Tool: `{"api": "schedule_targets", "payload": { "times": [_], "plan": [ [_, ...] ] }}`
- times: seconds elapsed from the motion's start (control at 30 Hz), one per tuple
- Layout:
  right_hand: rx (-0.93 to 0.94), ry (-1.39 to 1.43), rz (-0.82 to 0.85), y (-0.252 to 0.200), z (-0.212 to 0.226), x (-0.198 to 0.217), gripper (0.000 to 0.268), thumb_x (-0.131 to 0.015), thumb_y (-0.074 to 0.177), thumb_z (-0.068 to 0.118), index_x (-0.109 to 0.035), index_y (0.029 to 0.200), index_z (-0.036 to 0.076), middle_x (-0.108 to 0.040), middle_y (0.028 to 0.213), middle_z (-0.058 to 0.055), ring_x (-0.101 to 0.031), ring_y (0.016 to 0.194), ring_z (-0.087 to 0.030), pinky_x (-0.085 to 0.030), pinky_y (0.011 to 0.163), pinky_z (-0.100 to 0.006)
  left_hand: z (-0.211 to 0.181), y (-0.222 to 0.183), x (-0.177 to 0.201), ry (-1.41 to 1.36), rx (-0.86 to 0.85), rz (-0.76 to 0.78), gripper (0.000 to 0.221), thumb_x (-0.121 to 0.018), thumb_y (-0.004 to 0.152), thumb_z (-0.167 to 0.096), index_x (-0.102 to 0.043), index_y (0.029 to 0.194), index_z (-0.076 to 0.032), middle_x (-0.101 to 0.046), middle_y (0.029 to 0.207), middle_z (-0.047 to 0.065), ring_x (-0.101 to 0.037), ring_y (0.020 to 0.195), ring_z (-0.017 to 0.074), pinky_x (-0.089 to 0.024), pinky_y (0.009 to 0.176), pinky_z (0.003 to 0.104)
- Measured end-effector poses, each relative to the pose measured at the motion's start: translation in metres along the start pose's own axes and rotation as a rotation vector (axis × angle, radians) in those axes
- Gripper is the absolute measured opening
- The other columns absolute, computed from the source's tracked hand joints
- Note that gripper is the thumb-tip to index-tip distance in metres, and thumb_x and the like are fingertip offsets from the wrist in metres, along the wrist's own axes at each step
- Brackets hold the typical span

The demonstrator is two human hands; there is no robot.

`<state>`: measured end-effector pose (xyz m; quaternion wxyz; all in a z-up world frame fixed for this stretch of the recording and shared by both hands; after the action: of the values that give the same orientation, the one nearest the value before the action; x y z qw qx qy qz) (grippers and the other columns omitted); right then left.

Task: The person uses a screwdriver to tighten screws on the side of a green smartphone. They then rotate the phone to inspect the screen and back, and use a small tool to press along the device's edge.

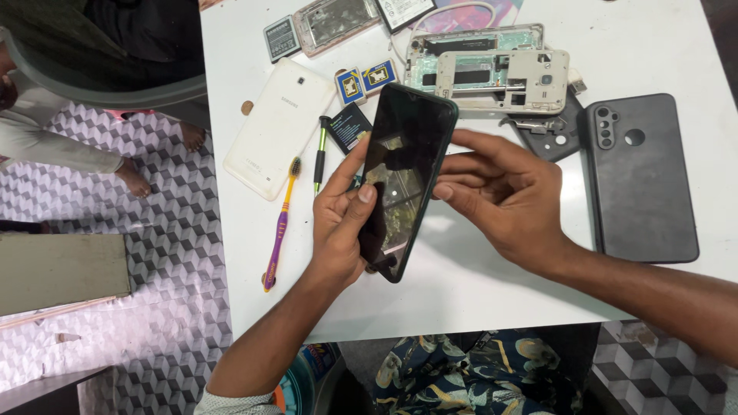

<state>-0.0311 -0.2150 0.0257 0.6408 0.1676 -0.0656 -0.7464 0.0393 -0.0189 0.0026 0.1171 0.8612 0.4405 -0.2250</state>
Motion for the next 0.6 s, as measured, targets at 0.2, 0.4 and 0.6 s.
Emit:
{"api": "schedule_targets", "payload": {
  "times": [0.2, 0.4, 0.6],
  "plan": [
    [-0.037, 0.036, 0.021, 0.0012, -0.0048, 0.0030, 0.036, -0.066, 0.101, 0.000, -0.061, 0.136, -0.006, -0.074, 0.120, -0.021, -0.076, 0.109, -0.023, -0.061, 0.095, -0.035, 0.0008, 0.0011, 0.0010, 0.014, 0.008, 0.011, 0.069, -0.061, 0.107, -0.015, -0.027, 0.166, -0.002, -0.070, 0.127, 0.018, -0.071, 0.109, 0.0159, -0.059, 0.095, 0.031],
    [-0.049, 0.057, 0.030, 0.0038, -0.0080, 0.0052, 0.037, -0.066, 0.099, -0.001, -0.060, 0.135, -0.007, -0.073, 0.121, -0.022, -0.075, 0.111, -0.023, -0.061, 0.095, -0.036, 0.0023, 0.0024, 0.0017, 0.067, 0.008, 0.010, 0.068, -0.059, 0.108, -0.016, -0.027, 0.166, -0.003, -0.072, 0.123, 0.016, -0.071, 0.105, 0.0137, -0.059, 0.092, 0.029],
    [-0.057, 0.051, 0.029, 0.0036, -0.0075, 0.0069, 0.037, -0.067, 0.099, -0.001, -0.060, 0.135, -0.007, -0.074, 0.120, -0.021, -0.075, 0.109, -0.021, -0.065, 0.092, -0.031, 0.0042, 0.0037, 0.0041, 0.087, 0.020, -0.013, 0.067, -0.060, 0.107, -0.015, -0.029, 0.165, -0.002, -0.072, 0.123, 0.015, -0.072, 0.105, 0.0132, -0.058, 0.093, 0.028]
  ]
}}
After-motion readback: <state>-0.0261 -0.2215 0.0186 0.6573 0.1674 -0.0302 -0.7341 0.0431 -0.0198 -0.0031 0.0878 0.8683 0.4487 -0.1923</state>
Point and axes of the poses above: each hand's wrist, its own y-axis towards the middle knuckle, its own x-axis out of the back of the hand, z = x × y, the point moved 4 cm from there along y, towards the middle knuckle
